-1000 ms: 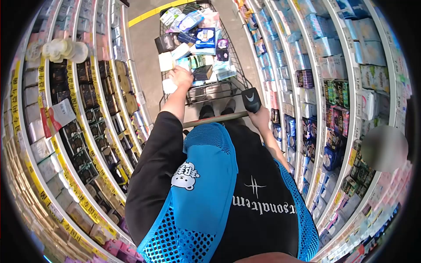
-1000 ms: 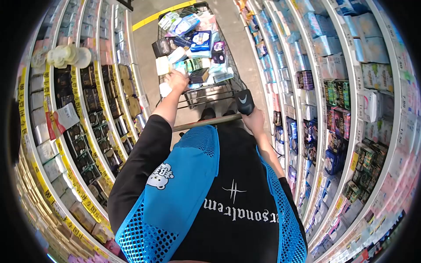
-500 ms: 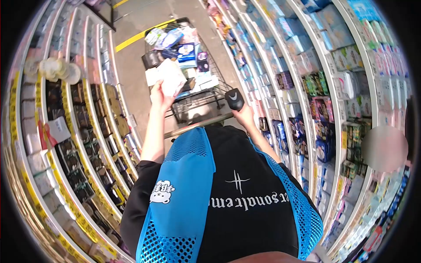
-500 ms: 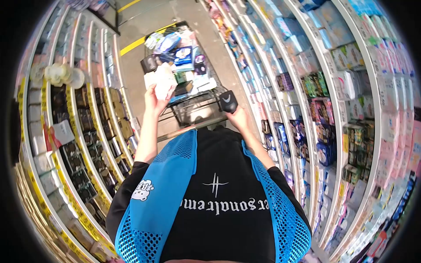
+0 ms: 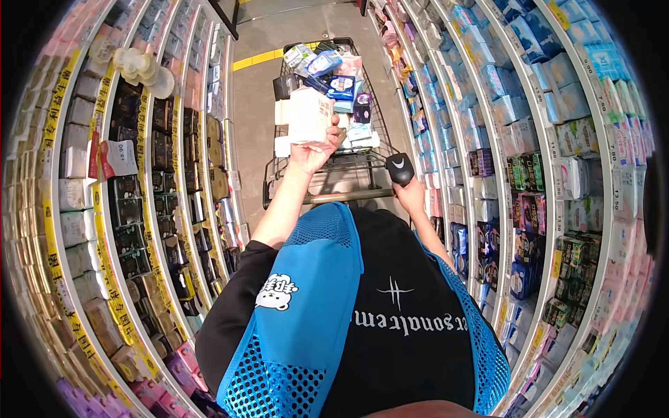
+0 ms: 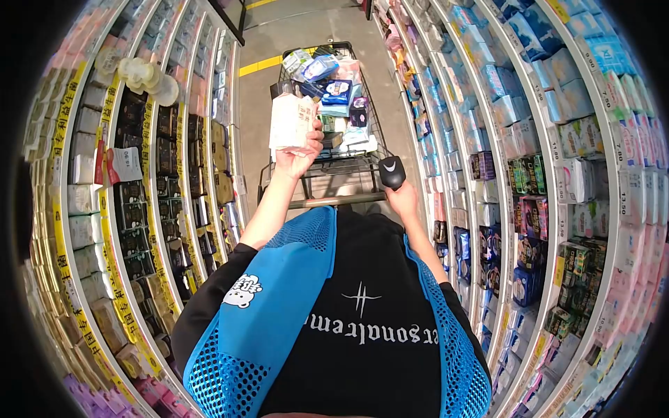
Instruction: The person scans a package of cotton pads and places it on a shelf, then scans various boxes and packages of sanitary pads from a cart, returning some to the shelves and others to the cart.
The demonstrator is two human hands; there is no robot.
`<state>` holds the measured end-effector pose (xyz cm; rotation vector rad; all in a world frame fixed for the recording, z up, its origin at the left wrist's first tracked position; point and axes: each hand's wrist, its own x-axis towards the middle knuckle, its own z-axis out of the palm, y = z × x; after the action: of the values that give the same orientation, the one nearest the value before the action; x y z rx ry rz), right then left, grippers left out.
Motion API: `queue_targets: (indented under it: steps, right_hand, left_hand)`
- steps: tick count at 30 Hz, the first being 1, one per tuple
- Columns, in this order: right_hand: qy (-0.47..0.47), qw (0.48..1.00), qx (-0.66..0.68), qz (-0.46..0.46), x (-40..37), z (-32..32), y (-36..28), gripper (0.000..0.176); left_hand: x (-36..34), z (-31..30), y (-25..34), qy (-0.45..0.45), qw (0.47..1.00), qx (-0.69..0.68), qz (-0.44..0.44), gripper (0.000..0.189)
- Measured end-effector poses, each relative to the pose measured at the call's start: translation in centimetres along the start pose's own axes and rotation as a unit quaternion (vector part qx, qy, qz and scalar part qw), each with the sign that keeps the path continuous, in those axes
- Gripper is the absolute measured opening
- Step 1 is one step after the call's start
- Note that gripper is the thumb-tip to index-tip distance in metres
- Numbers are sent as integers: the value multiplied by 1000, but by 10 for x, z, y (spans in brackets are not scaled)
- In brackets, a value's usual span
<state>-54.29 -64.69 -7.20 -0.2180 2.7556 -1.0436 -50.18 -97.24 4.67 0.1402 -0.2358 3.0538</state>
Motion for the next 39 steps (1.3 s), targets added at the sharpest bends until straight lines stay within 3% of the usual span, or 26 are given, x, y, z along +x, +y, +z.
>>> queue_targets:
  steps: [7,10,13,14,17,18,23,25,29,31,35,38,39]
  right_hand:
    - [-18,1000,12,17,-1,-12,-20,24]
    - [-29,999,13,26,-6,-20,-28,22]
    - [-50,997,20,49,-1,-22,-31,27]
    - [-61,996,23,62,-1,-22,-30,29]
    - [-69,995,37,57,0,-22,-27,29]
    - [-72,995,35,62,-1,-22,-26,29]
    - [-39,999,10,13,2,-12,-11,28]
    - [-56,995,50,59,-2,-20,-29,27]
    - [-49,995,80,45,-1,-21,-34,21]
    - [-54,995,69,57,-2,-24,-42,18]
    - [-79,996,20,20,-1,-20,-26,19]
    - [-7,997,69,-36,-11,-20,-30,22]
    - [-25,999,18,-33,-11,-19,-21,26]
  left_hand:
    - [2,15,-4,-66,997,-3,-26,110]
    - [3,49,-22,47,986,161,17,108]
    - [9,31,-10,82,970,228,-13,100]
    - [9,23,-9,71,975,207,-25,86]
    - [18,5,-3,9,961,270,-65,77]
    - [16,10,-9,40,955,290,-48,75]
    - [20,29,-23,-29,956,279,-87,85]
    - [16,19,-25,-39,960,260,-98,88]
    - [8,18,-38,1,944,312,-104,76]
    - [2,21,-47,25,956,273,-107,87]
    - [-16,18,-51,65,969,227,-67,83]
    - [-32,7,-48,95,960,258,-57,82]
    - [-37,2,-48,104,955,272,-54,82]
